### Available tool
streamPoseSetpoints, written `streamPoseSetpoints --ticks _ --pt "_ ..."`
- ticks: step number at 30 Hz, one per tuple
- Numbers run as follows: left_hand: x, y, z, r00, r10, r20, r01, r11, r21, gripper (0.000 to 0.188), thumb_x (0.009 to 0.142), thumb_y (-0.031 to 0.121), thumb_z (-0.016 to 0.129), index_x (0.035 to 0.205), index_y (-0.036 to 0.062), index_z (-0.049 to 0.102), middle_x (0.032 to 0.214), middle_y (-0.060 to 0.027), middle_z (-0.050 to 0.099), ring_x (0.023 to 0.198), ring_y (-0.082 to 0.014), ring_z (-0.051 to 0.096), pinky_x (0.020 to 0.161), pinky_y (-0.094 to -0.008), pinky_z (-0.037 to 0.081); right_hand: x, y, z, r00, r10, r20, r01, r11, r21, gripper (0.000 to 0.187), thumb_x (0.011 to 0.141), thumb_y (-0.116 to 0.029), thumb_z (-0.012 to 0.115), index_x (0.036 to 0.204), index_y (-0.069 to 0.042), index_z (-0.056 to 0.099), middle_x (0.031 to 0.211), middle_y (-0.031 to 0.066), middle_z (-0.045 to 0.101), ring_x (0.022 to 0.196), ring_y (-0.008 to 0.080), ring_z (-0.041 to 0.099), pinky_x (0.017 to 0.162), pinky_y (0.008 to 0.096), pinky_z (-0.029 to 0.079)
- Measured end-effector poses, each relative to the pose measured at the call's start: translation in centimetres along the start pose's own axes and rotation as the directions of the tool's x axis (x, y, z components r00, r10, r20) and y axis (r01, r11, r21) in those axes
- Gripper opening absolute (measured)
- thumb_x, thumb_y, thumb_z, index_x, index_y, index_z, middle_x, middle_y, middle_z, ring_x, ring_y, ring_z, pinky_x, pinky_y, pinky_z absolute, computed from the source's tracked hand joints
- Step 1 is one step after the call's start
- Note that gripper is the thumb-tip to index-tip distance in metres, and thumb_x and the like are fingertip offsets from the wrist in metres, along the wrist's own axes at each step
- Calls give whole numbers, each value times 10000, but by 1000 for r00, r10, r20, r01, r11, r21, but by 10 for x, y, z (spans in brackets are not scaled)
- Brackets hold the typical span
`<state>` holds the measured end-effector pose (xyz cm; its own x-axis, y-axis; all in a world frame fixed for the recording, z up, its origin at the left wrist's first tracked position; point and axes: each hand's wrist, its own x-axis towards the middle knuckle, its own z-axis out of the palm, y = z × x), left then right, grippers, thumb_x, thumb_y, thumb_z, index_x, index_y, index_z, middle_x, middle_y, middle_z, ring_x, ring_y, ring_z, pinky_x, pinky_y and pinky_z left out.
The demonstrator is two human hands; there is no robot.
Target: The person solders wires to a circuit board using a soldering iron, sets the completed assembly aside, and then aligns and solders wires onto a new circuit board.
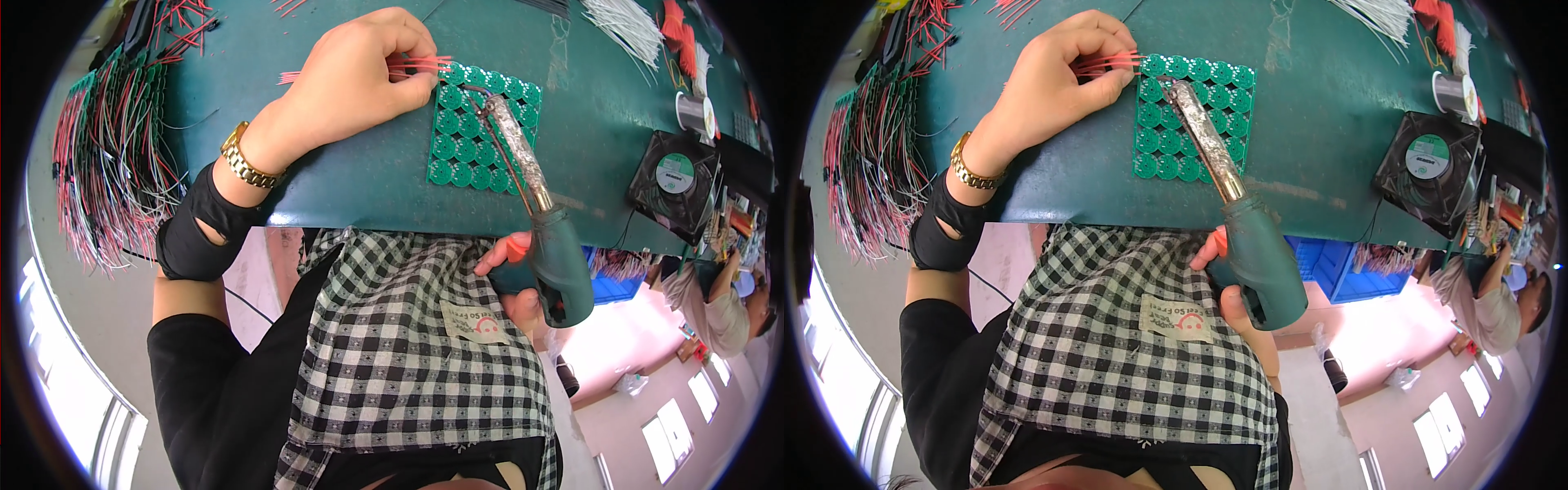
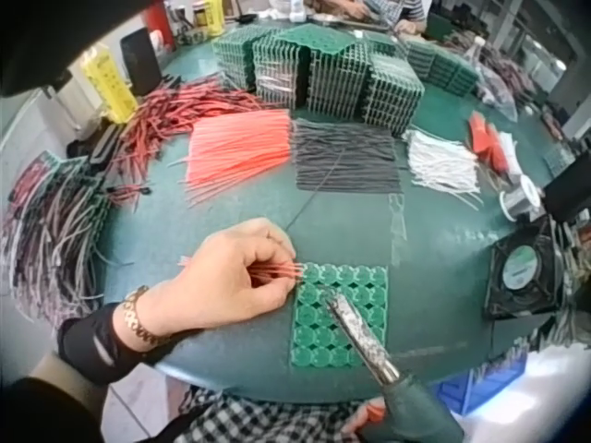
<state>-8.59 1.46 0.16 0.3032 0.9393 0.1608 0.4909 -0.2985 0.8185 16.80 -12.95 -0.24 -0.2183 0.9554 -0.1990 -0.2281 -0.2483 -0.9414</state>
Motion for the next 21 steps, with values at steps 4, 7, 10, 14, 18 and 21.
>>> streamPoseSetpoints --ticks 4,7,10,14,18,21 --pt "5 16 -10 995 -84 59 86 996 -32 134 728 89 661 816 -12 655 818 -97 635 645 -188 622 618 -269 501 0 6 0 1000 19 -12 -20 999 -28 635 796 -504 631 1148 8 497 885 100 547 717 179 565 658 311 471" --pt "6 15 -11 988 -114 108 112 994 17 123 716 74 655 799 -17 660 886 -71 612 660 -152 604 615 -244 494 0 14 1 1000 5 -24 -4 1000 18 601 800 -462 621 1145 12 495 914 96 543 744 166 559 654 307 461" --pt "6 17 -10 986 -127 111 127 992 4 118 713 69 658 800 -11 665 874 -72 614 658 -151 605 615 -246 494 1 10 3 1000 7 8 -7 1000 0 552 799 -431 613 1114 8 502 928 85 534 753 152 547 655 296 451" --pt "6 16 -9 991 -94 95 92 995 25 125 712 73 660 805 -11 668 872 -72 614 660 -146 603 610 -244 493 3 9 2 1000 8 29 -6 999 -39 504 800 -412 600 1075 1 514 917 73 529 746 148 539 656 286 443" --pt "7 17 -9 986 -130 103 128 992 24 133 706 78 663 806 -10 668 867 -71 615 664 -152 602 615 -244 492 1 16 -3 998 24 66 -19 996 -82 473 798 -414 591 1029 -4 538 905 67 527 735 145 536 652 282 440" --pt "6 16 -9 988 -115 98 111 993 48 130 704 84 661 796 -9 665 861 -73 616 660 -160 601 611 -249 488 3 8 3 1000 15 25 -13 996 -93 509 795 -447 598 1029 2 545 891 73 531 720 149 541 644 281 444"
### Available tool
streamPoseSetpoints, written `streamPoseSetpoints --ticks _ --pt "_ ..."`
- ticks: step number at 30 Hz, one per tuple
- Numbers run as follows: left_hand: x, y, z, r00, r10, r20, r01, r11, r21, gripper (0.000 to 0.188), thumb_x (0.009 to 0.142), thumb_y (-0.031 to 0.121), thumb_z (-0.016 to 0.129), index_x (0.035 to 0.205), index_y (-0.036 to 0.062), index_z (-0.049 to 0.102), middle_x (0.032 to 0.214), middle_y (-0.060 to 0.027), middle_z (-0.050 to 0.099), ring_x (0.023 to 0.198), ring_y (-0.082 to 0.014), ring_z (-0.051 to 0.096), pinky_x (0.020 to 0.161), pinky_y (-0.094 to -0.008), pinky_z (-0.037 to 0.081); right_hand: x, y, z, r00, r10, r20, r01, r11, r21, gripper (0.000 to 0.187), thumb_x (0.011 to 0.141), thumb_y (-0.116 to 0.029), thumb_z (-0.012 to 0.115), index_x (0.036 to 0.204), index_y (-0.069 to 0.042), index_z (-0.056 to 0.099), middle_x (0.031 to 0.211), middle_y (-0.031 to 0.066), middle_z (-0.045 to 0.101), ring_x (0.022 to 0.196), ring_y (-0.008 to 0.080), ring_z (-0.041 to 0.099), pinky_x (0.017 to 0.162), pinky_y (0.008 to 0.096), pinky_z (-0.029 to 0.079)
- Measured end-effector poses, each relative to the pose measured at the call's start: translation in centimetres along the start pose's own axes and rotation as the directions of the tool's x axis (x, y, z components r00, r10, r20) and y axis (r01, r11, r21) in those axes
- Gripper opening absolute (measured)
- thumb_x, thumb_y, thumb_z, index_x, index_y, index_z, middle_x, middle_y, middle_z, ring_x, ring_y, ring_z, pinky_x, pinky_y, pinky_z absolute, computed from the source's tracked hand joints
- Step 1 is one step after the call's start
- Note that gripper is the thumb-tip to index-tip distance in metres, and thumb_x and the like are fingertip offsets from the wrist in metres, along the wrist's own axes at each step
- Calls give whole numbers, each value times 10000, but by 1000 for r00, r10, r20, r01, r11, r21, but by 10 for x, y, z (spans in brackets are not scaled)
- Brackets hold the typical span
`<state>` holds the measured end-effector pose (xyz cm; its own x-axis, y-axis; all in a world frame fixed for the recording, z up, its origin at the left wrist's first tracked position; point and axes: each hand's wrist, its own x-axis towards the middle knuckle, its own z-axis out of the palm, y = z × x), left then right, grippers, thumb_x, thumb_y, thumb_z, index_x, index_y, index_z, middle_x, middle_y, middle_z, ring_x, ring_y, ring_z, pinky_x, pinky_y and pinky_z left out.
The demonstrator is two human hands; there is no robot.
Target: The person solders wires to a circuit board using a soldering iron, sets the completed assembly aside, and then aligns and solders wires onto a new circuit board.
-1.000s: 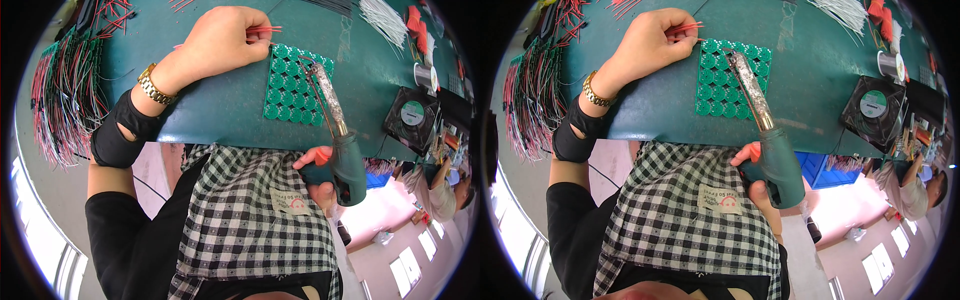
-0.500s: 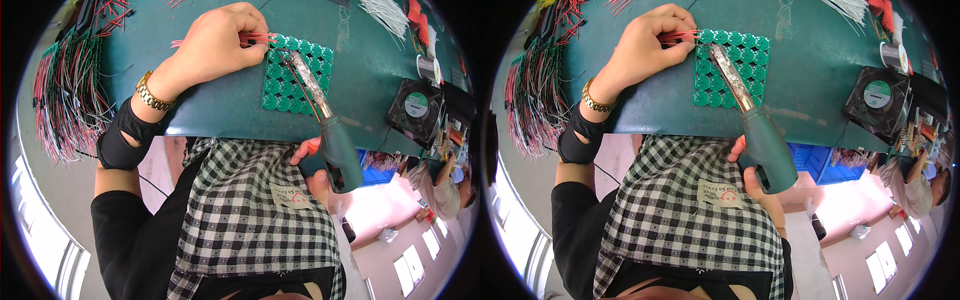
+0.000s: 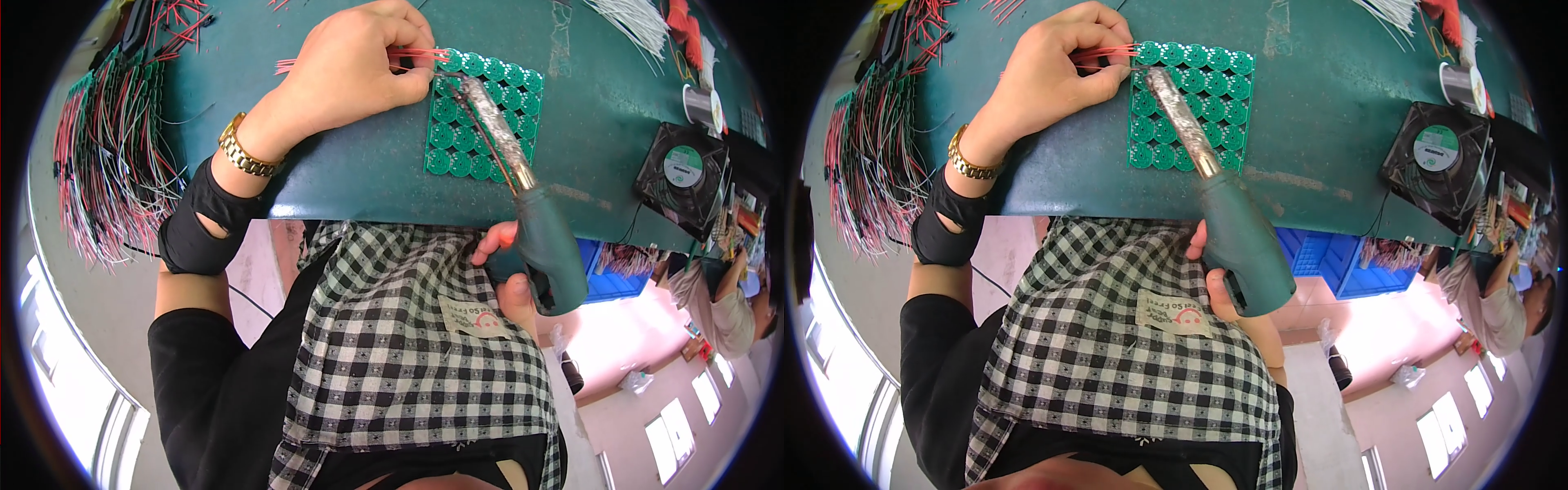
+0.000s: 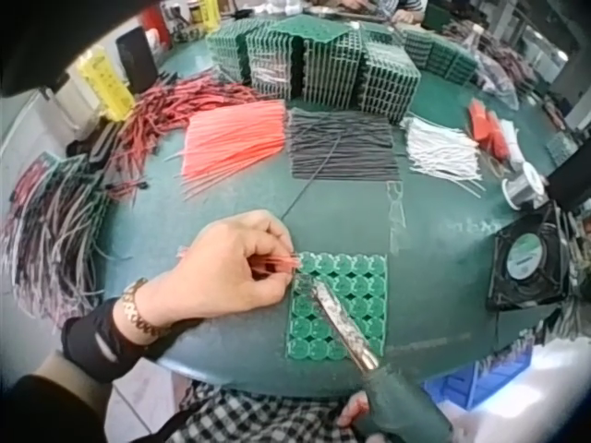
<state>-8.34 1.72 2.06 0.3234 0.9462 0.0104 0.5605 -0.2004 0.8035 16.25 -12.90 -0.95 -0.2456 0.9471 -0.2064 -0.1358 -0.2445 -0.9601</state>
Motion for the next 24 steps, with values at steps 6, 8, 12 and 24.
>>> streamPoseSetpoints --ticks 6,8,12,24 --pt "0 -1 -1 1000 21 5 -21 999 25 125 703 89 657 782 -8 657 848 -77 618 646 -167 596 601 -257 481 -5 3 -5 989 -76 -130 79 997 18 695 775 -543 659 1165 0 471 849 118 545 699 194 561 642 317 475" --pt "0 -1 -1 1000 13 12 -14 1000 22 126 703 88 657 783 -9 656 847 -77 619 647 -167 594 602 -257 481 -7 7 -6 985 -102 -139 111 992 53 722 784 -520 677 1224 -8 422 852 149 550 709 226 569 659 347 493" --pt "-1 -1 -1 1000 18 8 -18 1000 10 127 704 84 655 786 -12 654 847 -79 621 654 -166 594 603 -260 481 -7 14 -7 974 -135 -184 162 977 139 737 778 -532 678 1221 -2 419 850 158 549 701 229 573 654 338 497" --pt "14 -31 4 858 494 -140 -499 867 0 129 713 82 658 807 -4 638 841 -93 605 687 -202 595 615 -284 480 -13 22 -17 960 -226 -162 249 959 138 709 819 -473 657 1249 26 397 875 175 546 716 240 579 666 347 505"
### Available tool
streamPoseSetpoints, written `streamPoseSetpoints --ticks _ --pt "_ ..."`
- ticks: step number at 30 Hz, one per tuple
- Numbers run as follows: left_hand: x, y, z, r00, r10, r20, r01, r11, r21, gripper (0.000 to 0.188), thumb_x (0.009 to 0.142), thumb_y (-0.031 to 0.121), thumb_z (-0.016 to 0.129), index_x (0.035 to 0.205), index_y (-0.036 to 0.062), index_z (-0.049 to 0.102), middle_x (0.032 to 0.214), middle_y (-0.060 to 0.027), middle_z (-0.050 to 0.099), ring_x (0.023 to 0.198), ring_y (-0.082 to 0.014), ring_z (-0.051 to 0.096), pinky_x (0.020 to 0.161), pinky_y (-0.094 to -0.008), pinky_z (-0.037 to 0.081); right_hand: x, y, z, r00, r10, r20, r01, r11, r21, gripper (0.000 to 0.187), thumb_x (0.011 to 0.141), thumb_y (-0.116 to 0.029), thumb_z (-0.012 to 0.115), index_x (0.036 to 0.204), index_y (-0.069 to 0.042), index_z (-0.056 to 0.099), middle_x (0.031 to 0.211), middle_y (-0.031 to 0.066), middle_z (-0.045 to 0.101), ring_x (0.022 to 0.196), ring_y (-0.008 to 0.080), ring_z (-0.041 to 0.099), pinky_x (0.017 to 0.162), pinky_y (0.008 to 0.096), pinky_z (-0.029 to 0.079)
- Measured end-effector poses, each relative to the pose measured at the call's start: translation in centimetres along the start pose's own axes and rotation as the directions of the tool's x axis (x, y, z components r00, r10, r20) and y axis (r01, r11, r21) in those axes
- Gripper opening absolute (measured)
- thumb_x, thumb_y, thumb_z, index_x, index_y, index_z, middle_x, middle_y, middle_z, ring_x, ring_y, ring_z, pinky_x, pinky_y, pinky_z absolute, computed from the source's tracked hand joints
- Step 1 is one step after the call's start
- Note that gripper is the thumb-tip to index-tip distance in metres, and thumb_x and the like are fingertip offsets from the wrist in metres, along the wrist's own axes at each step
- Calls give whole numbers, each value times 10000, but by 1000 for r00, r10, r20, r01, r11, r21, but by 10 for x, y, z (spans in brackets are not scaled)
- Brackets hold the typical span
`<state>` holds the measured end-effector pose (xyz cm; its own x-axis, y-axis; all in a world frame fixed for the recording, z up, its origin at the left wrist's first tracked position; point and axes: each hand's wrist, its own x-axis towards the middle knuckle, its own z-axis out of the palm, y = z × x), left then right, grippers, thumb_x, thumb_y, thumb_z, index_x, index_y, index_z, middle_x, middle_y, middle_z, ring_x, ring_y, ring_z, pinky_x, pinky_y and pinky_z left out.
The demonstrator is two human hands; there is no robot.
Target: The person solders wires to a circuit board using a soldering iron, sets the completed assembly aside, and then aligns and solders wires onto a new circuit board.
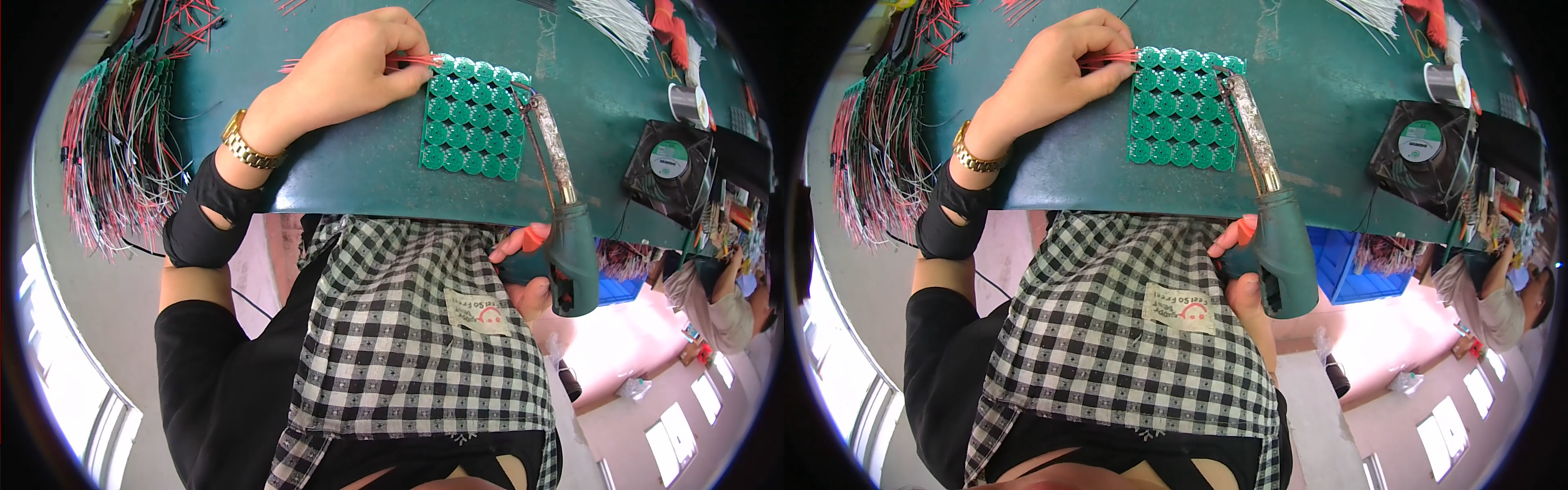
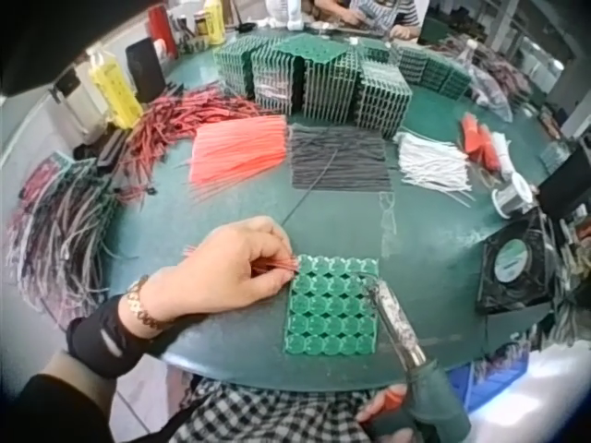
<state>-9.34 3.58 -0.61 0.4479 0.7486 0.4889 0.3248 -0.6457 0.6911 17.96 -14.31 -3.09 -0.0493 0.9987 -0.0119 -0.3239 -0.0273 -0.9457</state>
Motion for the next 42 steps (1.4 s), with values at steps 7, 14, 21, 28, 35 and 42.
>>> streamPoseSetpoints --ticks 7,14,21,28,35,42 --pt "-15 48 -13 935 -348 -73 352 934 61 60 825 32 645 852 -20 635 752 -5 580 713 -65 545 673 -198 451 -5 -11 -5 995 94 20 -94 996 -7 714 799 -453 689 1246 22 398 880 170 546 744 236 573 677 343 499" --pt "-36 47 13 847 -532 5 532 846 -18 64 848 36 621 890 -12 616 762 3 613 696 -40 546 632 -200 475 -7 -11 -1 958 255 133 -262 964 37 710 792 -446 700 1253 6 402 914 152 539 786 218 556 716 343 481" --pt "-36 45 13 833 -550 51 542 832 122 73 821 50 605 853 -15 611 725 -28 608 669 -46 532 623 -209 476 -4 -17 12 948 305 90 -292 947 -135 710 788 -555 609 1183 20 474 886 68 541 746 138 525 680 287 441" --pt "-34 46 15 837 -546 23 540 833 119 80 813 61 613 832 -16 602 700 -25 600 648 -44 525 614 -212 476 -3 -19 12 950 295 100 -278 948 -154 678 785 -508 608 1183 23 472 885 66 535 744 134 517 667 282 431" --pt "-35 43 18 850 -527 -9 523 842 131 99 769 102 637 792 10 607 640 -44 586 579 -104 539 552 -253 457 4 -26 16 952 264 156 -240 958 -156 593 802 -410 605 1186 22 473 898 67 534 742 139 512 663 282 431" --pt "-34 41 19 858 -513 -31 512 846 149 103 714 129 648 770 45 624 596 -64 587 532 -180 581 525 -304 462 3 -18 12 953 237 187 -213 967 -141 535 817 -369 590 1170 19 481 903 70 531 742 146 511 662 280 426"
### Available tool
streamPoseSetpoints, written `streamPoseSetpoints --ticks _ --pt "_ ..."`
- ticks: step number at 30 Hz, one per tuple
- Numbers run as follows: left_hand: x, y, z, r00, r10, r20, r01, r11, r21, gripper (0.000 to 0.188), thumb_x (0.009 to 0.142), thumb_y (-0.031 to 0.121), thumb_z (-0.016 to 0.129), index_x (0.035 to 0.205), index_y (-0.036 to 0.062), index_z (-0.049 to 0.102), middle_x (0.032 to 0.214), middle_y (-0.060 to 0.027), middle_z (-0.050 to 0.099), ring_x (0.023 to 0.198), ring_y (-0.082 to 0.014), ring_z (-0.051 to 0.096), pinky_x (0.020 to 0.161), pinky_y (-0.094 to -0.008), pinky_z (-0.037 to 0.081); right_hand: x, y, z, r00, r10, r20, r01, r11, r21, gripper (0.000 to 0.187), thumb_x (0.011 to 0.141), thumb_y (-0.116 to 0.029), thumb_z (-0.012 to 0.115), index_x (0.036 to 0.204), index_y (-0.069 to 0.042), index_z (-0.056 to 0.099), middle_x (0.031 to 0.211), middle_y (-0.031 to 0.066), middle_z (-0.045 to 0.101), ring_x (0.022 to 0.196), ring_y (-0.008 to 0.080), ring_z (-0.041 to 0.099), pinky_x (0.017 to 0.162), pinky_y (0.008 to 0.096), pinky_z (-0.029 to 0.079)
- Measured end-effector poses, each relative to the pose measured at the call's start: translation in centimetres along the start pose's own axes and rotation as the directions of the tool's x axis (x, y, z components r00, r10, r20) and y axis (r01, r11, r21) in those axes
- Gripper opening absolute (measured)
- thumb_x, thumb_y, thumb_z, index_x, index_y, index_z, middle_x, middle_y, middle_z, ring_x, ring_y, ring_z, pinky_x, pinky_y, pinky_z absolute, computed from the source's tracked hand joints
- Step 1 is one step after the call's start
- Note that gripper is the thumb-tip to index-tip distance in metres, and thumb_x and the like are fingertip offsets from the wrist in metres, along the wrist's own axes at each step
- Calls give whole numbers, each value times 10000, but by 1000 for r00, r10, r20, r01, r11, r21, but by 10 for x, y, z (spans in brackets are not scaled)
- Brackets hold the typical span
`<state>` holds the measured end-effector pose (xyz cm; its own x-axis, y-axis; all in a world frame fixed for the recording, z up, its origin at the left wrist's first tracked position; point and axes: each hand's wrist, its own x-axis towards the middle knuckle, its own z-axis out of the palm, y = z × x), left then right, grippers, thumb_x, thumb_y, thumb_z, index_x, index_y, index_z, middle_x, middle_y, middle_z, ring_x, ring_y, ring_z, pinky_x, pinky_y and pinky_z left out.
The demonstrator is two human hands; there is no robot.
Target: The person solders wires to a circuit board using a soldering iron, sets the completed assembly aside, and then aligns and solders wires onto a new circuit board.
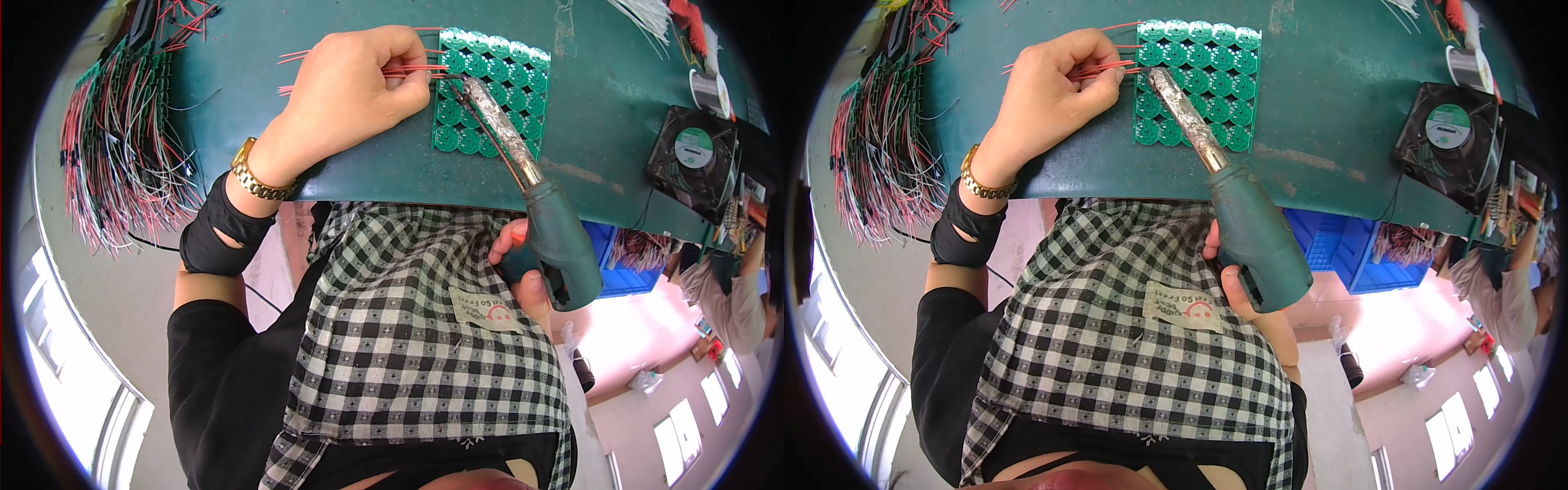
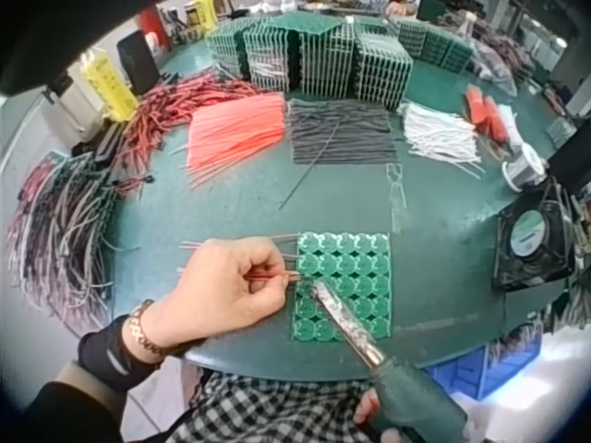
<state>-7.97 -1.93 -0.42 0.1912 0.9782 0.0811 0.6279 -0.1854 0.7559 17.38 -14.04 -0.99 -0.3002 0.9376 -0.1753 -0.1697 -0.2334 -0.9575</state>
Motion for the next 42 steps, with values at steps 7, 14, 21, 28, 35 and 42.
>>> streamPoseSetpoints --ticks 7,14,21,28,35,42 --pt "0 1 0 1000 -16 5 16 999 44 92 711 132 642 757 55 619 585 -58 586 525 -200 583 512 -323 456 0 2 -4 1000 -6 -12 5 998 -60 559 826 -434 595 1141 18 498 876 85 544 729 156 528 640 287 426" --pt "-1 0 -1 1000 29 -5 -29 996 85 91 742 117 640 776 38 610 605 -53 577 537 -157 539 520 -283 445 -3 -11 -3 994 22 -111 -21 1000 4 714 759 -511 710 1183 -6 435 862 146 553 730 222 573 662 340 495" --pt "-2 1 0 999 31 26 -33 995 91 103 786 102 640 801 9 598 619 -34 554 548 -66 484 535 -226 438 -9 -2 -5 978 -17 -207 24 999 31 768 741 -556 703 1206 -13 420 873 143 550 731 227 565 673 352 491" --pt "-6 1 -3 999 6 31 -4 999 -53 75 796 59 628 796 -4 586 740 -23 578 626 -65 503 576 -216 434 -21 -14 -19 996 87 -36 -85 995 58 701 798 -482 678 1230 -2 407 933 156 531 806 238 546 755 371 462" --pt "-9 3 -5 981 164 99 -156 984 -82 93 722 69 641 742 8 575 817 -53 585 619 -176 551 585 -282 456 -23 -15 -5 969 223 -105 -217 974 64 724 751 -534 686 1191 3 486 954 70 532 819 154 525 744 296 437" --pt "-11 3 -4 982 166 86 -163 985 -50 81 702 58 621 719 13 556 814 -56 582 610 -197 545 579 -296 451 -21 -12 -8 976 218 -8 -217 973 74 626 789 -464 652 1188 -8 491 991 50 531 837 126 532 754 268 453"
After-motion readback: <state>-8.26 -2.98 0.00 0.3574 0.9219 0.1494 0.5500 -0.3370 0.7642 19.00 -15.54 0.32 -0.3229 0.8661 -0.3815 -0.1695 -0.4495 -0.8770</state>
